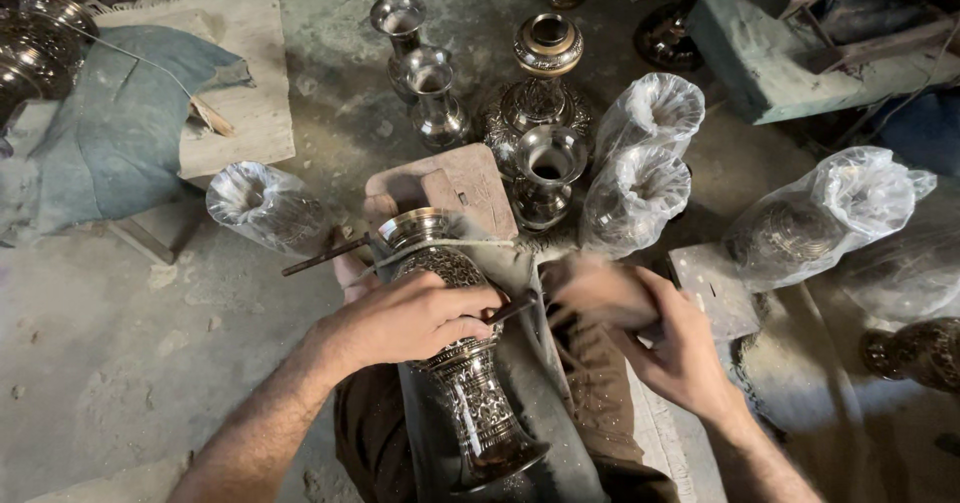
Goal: The person uses a chisel and a wooden mallet to engrave intricate patterns onto a silver-colored metal vase. They repeatedly strike the chisel to create detailed designs on the vase's surface.
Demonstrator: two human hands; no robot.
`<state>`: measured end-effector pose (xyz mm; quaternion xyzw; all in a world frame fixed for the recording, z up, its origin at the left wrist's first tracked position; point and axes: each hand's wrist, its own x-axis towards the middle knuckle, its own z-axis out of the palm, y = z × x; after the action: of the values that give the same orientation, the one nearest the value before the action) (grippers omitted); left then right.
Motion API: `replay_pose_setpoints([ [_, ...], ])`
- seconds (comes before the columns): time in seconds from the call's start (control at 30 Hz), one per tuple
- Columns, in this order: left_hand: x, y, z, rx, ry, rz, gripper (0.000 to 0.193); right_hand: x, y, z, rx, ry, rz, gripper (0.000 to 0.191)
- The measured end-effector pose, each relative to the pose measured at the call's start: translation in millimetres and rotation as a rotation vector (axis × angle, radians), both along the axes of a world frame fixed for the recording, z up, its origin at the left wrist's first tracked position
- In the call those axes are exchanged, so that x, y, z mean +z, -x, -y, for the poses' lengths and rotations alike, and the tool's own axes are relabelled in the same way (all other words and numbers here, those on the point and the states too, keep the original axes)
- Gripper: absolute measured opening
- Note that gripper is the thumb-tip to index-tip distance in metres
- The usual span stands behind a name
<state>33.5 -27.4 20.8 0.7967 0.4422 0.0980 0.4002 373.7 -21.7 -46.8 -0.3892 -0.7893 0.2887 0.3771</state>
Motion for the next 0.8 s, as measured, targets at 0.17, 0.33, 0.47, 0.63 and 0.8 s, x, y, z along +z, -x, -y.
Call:
replay_pose_setpoints([
  [0.17,2,3,-3,-0.075,-0.149,0.141,0.032,-1,-2,4,-0.173,-0.076,0.339,0.067],
  [0.33,-1,4,-7,-0.130,-0.166,0.161,0.032,-5,-7,4,-0.160,0.005,0.273,0.064],
  [0.47,-1,1,-12,-0.091,0.120,-0.100,0.036,-13,-11,4,-0.095,0.051,0.066,0.062],
  [0.63,0,1,-15,-0.139,0.029,-0.018,0.035,-22,-16,2,-0.204,-0.029,0.615,0.071],
  [0.8,4,1,-18,-0.160,-0.013,0.074,0.033,-17,-14,3,-0.184,0.047,0.311,0.068],
])
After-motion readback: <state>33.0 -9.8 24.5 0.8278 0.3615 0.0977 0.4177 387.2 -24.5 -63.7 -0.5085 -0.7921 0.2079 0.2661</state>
